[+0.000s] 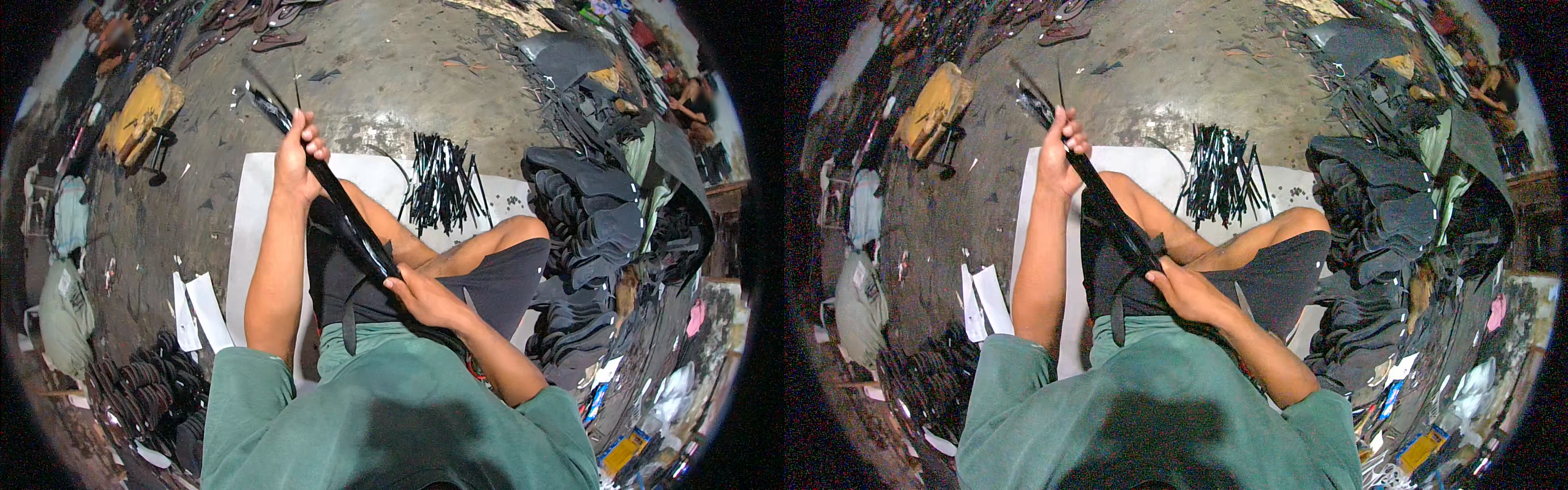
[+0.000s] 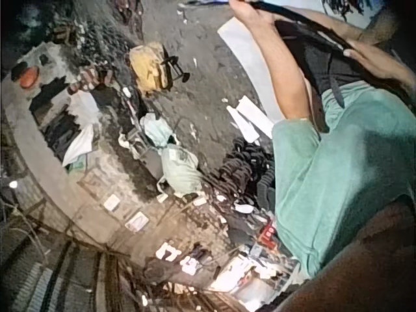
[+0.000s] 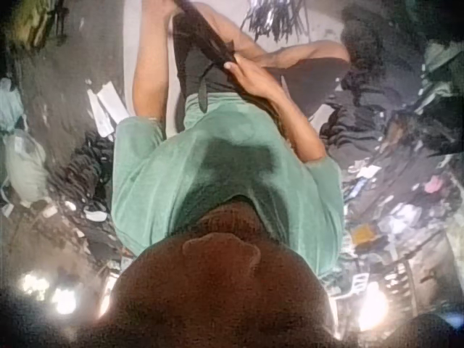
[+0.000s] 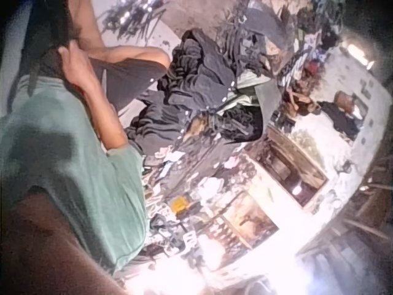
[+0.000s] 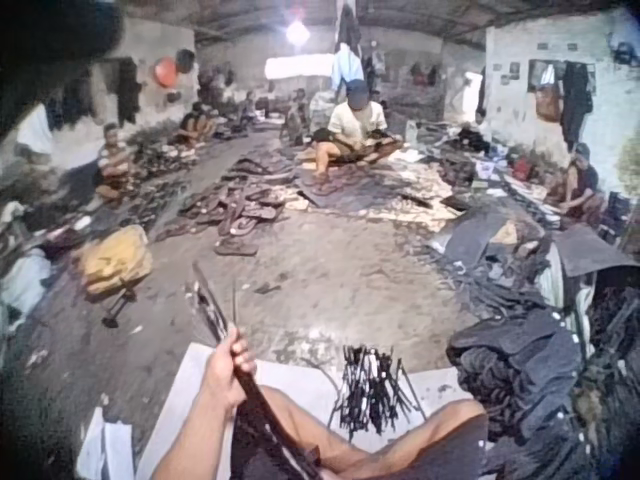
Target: The person sits on the floor and repeatedly gathers bundles of long black rubber strips, aligns them, and cuts them into shorter lengths using red-handled scissors. The cut pieces are placed into a pile on the floor.
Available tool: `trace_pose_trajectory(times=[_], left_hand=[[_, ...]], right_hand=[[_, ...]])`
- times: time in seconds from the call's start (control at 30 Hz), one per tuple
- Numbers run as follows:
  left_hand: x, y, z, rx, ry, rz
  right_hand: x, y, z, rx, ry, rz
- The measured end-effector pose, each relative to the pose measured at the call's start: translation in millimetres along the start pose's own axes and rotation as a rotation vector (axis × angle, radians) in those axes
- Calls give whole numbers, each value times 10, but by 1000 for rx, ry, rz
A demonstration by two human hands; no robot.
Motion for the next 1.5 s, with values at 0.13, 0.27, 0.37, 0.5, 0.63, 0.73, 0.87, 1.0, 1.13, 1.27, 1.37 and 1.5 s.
trace_pose_trajectory(times=[0.13, 0.27, 0.37, 0.5, 0.63, 0.73, 0.87, 1.0, 1.13, 1.27, 1.37, 1.5], left_hand=[[-387, 172, -367, -171, -13, 45], [-274, 281, -550, -226, 5, 81], [-375, 192, -511, -160, -35, 117], [-521, 87, -666, -175, -152, 179], [-907, -232, -576, -276, 128, 247], [-1221, -553, -407, -203, 225, 331], [-1633, -971, -159, -137, 350, 605], [-1898, -1179, -63, -78, 354, 908], [-1983, -1234, -49, -41, 316, 975], [-2089, -1336, -126, -19, 422, 927], [-2111, -1313, -96, -14, 376, 980], [-2167, -1336, -97, 39, 388, 1000]], right_hand=[[47, 37, 157, 75, 130, -7], [67, -308, 282, -2, 223, -26], [95, -465, 239, -22, 141, -49], [185, -595, 243, -26, -7, -4], [340, -646, 192, -112, -123, 108], [666, -611, 292, 17, -71, -65], [1557, -585, 1226, 502, 43, -616], [1949, -677, 2243, 917, -141, -732], [2018, -746, 2328, 896, -322, -704], [2065, -793, 2178, 851, -349, -651], [2006, -888, 2206, 785, -237, -671], [2025, -975, 2249, 791, -240, -632]])
Point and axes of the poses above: each hand's wrist, its own y-axis towards the middle knuckle, its own x-axis out of the back of the hand, z = x × y, the point moved 2 cm from there along y, towards the middle knuckle, and after that the axes turned 7 degrees about -x, right-handed, at the moved point
